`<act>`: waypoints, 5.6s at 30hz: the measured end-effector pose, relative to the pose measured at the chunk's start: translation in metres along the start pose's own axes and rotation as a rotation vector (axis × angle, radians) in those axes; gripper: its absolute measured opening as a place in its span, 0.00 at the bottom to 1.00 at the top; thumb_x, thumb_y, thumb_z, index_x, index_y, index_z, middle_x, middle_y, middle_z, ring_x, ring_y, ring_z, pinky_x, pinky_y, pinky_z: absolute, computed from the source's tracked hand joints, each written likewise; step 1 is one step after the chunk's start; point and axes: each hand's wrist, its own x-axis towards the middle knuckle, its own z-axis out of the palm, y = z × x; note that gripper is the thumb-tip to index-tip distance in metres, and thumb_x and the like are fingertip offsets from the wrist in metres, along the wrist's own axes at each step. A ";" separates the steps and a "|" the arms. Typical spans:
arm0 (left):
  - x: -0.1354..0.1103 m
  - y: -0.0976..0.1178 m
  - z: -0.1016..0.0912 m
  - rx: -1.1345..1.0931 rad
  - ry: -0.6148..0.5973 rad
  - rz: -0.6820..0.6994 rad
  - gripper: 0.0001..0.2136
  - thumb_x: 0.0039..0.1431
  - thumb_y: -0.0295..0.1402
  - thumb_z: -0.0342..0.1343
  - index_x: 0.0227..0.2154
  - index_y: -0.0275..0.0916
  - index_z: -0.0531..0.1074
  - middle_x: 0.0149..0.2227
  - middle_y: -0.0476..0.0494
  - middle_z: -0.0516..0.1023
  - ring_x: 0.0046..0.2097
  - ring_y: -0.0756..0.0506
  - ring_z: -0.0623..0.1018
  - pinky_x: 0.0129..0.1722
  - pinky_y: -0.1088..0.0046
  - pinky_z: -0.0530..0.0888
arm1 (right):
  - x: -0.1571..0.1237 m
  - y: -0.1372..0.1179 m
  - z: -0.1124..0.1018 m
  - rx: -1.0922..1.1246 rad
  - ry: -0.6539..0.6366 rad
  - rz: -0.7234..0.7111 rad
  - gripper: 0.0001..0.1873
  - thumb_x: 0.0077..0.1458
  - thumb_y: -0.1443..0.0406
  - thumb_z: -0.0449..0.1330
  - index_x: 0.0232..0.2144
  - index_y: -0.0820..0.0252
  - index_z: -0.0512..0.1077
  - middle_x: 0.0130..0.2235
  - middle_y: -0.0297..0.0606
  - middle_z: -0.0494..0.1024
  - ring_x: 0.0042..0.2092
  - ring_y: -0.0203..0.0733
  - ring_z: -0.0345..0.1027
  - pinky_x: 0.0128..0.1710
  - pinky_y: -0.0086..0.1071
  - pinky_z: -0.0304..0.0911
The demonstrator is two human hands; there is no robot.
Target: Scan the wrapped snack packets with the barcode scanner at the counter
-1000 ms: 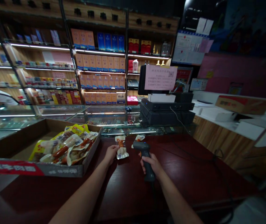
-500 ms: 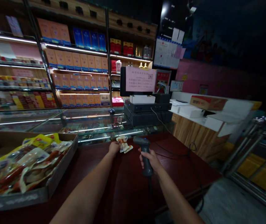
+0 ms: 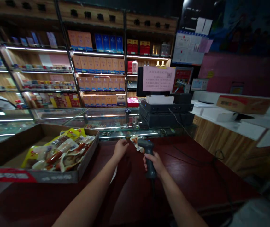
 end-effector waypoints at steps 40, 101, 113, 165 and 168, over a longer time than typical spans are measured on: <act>-0.033 -0.012 -0.137 -0.091 0.332 0.027 0.31 0.38 0.36 0.65 0.48 0.38 0.61 0.39 0.42 0.77 0.38 0.44 0.78 0.40 0.67 0.73 | 0.032 0.070 0.064 0.186 -0.188 -0.037 0.22 0.42 0.57 0.64 0.38 0.64 0.68 0.19 0.30 0.71 0.14 0.33 0.62 0.12 0.25 0.59; 0.016 0.006 0.089 -0.087 -0.007 -0.057 0.09 0.47 0.29 0.57 0.33 0.34 0.73 0.50 0.34 0.69 0.54 0.39 0.69 0.53 0.65 0.64 | 0.016 -0.009 -0.024 0.088 0.134 -0.094 0.18 0.38 0.56 0.66 0.27 0.61 0.66 0.16 0.29 0.71 0.13 0.33 0.61 0.11 0.26 0.61; -0.092 0.007 -0.132 0.200 0.637 0.234 0.10 0.55 0.37 0.51 0.37 0.38 0.69 0.38 0.40 0.72 0.42 0.43 0.73 0.43 0.64 0.71 | 0.017 0.042 0.049 0.153 -0.071 -0.043 0.23 0.41 0.56 0.66 0.38 0.63 0.68 0.19 0.28 0.71 0.15 0.33 0.62 0.12 0.26 0.61; -0.070 -0.090 -0.078 -0.284 0.149 -0.023 0.08 0.44 0.30 0.53 0.26 0.38 0.77 0.43 0.40 0.78 0.50 0.40 0.74 0.54 0.59 0.66 | 0.015 0.069 0.055 0.135 -0.184 -0.036 0.22 0.42 0.57 0.65 0.38 0.63 0.67 0.19 0.29 0.71 0.15 0.33 0.63 0.13 0.26 0.61; -0.070 -0.082 -0.084 0.042 0.279 -0.070 0.14 0.51 0.36 0.48 0.34 0.35 0.75 0.44 0.34 0.76 0.50 0.39 0.73 0.53 0.61 0.65 | 0.015 0.070 0.056 0.144 -0.197 -0.035 0.22 0.42 0.57 0.64 0.38 0.64 0.67 0.19 0.29 0.71 0.14 0.33 0.62 0.13 0.26 0.60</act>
